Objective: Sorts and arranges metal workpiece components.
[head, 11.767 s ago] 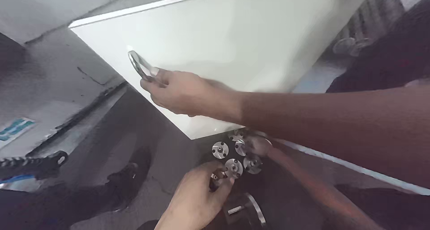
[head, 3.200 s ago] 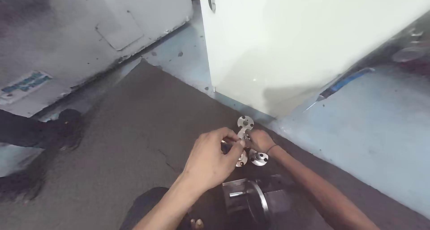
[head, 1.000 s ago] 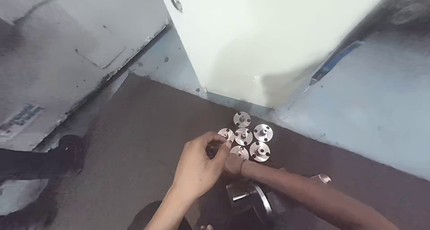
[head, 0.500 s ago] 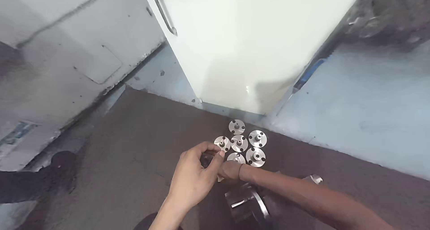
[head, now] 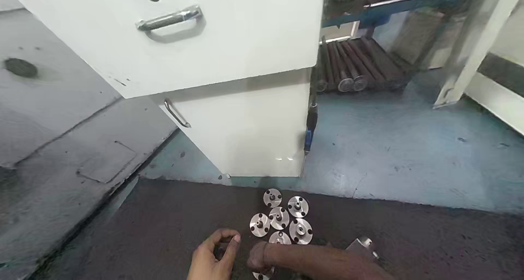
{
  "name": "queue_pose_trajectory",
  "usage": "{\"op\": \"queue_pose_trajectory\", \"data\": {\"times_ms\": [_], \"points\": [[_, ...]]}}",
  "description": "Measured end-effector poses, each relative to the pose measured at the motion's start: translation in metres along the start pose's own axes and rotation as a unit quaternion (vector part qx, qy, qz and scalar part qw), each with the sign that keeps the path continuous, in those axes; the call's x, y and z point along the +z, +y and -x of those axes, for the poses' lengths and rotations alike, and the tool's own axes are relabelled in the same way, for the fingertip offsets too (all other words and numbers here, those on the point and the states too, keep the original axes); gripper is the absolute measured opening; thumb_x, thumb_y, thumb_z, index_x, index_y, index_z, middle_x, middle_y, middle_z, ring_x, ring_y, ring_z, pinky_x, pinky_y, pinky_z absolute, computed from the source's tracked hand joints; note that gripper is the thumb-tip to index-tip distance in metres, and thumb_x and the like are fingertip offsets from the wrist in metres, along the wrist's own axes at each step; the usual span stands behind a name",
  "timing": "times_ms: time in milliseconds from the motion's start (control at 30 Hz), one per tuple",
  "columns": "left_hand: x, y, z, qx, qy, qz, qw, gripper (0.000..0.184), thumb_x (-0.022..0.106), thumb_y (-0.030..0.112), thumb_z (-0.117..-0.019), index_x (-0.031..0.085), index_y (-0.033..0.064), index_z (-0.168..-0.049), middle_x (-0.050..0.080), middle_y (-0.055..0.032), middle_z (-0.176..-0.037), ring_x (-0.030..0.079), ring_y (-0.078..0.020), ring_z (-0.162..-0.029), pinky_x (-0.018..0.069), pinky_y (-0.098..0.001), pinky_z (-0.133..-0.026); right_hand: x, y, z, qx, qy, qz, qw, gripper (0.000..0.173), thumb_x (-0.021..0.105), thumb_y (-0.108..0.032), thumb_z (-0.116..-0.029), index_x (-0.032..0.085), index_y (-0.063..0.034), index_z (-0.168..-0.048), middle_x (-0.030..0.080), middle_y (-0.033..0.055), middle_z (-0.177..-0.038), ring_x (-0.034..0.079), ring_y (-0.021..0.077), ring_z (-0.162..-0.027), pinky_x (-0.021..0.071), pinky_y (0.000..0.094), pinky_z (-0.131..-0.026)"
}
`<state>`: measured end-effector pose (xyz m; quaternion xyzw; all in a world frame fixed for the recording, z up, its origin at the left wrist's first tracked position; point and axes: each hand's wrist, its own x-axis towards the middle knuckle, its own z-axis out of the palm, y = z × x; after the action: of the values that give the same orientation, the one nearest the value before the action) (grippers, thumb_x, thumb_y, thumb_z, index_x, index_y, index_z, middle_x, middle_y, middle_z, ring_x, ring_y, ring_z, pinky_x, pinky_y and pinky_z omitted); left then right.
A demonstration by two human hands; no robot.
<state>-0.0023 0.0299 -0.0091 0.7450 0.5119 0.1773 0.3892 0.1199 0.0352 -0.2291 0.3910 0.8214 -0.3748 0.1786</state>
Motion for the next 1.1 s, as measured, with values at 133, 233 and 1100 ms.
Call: {"op": "queue_pose_trajectory", "data": {"times_ms": [133, 233, 1100], "points": [[0.002, 0.006, 0.000, 0.003, -0.009, -0.008, 1.000, 0.019, 0.064, 0.026, -0.0956, 0.074, 0.0114, -0.104, 0.075, 0.0031, -0.090, 0.068, -0.0055, -0.071, 0.0573, -0.0282, -0.066, -0.002, 0.001, 0.000, -0.007, 0.007, -0.014, 1.000, 0.027, 0.070, -0.011, -0.0947, 0.067, 0.0029, -0.118, 0.067, 0.0279, -0.116, 0.064, 0.0470, -0.111, 0.0509, 0.0680, -0.088], [0.005, 0.009, 0.002, 0.015, -0.006, -0.007, 1.000, 0.020, 0.064, 0.024, -0.0954, 0.074, 0.0099, -0.104, 0.075, 0.0021, -0.088, 0.067, -0.0055, -0.069, 0.0568, -0.0280, -0.063, -0.002, 0.003, 0.005, -0.010, 0.017, -0.005, 1.000, 0.024, 0.067, -0.010, -0.0971, 0.067, 0.0034, -0.117, 0.067, 0.0277, -0.115, 0.064, 0.0471, -0.111, 0.0509, 0.0672, -0.088], [0.019, 0.014, -0.009, 0.028, -0.031, 0.004, 0.999, 0.021, 0.065, 0.023, -0.0953, 0.074, 0.0077, -0.106, 0.076, -0.0018, -0.092, 0.071, -0.0092, -0.078, 0.0599, -0.0325, -0.073, -0.054, 0.002, 0.053, 0.022, 0.077, -0.084, 0.993, 0.036, 0.068, -0.016, -0.0962, 0.064, 0.0060, -0.124, 0.066, 0.0295, -0.119, 0.063, 0.0477, -0.115, 0.0477, 0.0678, -0.093]]}}
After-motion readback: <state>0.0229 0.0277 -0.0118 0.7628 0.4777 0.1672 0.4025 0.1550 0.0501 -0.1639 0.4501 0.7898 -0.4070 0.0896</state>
